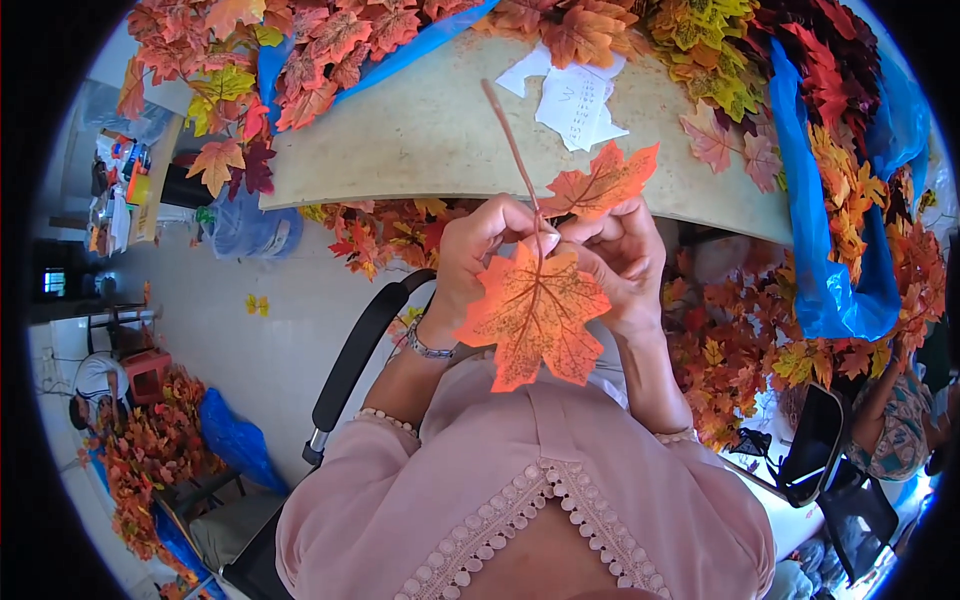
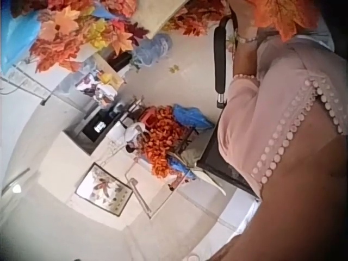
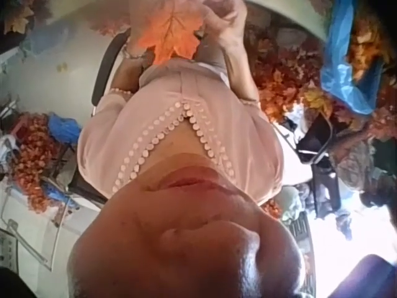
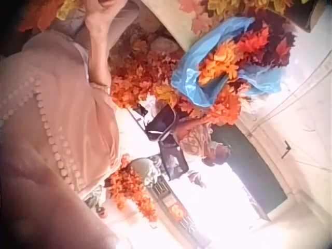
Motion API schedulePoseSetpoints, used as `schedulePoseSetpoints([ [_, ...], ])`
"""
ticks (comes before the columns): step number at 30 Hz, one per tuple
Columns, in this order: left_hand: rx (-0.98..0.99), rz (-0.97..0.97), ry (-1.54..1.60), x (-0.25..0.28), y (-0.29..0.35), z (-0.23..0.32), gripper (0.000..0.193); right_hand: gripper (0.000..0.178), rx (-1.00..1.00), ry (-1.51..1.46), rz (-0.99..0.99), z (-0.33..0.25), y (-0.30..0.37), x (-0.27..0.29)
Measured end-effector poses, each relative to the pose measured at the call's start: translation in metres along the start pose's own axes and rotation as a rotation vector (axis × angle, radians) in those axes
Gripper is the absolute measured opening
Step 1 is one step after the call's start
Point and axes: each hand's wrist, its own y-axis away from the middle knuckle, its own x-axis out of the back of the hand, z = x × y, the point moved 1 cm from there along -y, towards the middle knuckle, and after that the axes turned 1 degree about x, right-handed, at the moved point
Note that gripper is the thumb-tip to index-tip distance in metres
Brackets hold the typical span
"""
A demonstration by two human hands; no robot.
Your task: The person assembles artificial autumn leaf garlands by hand, attaching individual artificial leaves to plastic stems.
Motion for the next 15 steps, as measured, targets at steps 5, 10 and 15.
schedulePoseSetpoints([
  [5,0.028,0.072,0.051,-0.003,-0.004,0.0,0.018,0.031,0.024,0.057,0.003,-0.004,-0.006,0.0],
  [10,-0.001,-0.035,0.376,0.003,-0.013,-0.009,0.018,0.02,-0.065,0.146,-0.046,-0.014,-0.01,-0.002],
  [15,-0.004,0.003,0.319,-0.001,-0.012,-0.005,0.018,0.012,-0.209,0.196,-0.045,-0.019,-0.005,0.0],
])
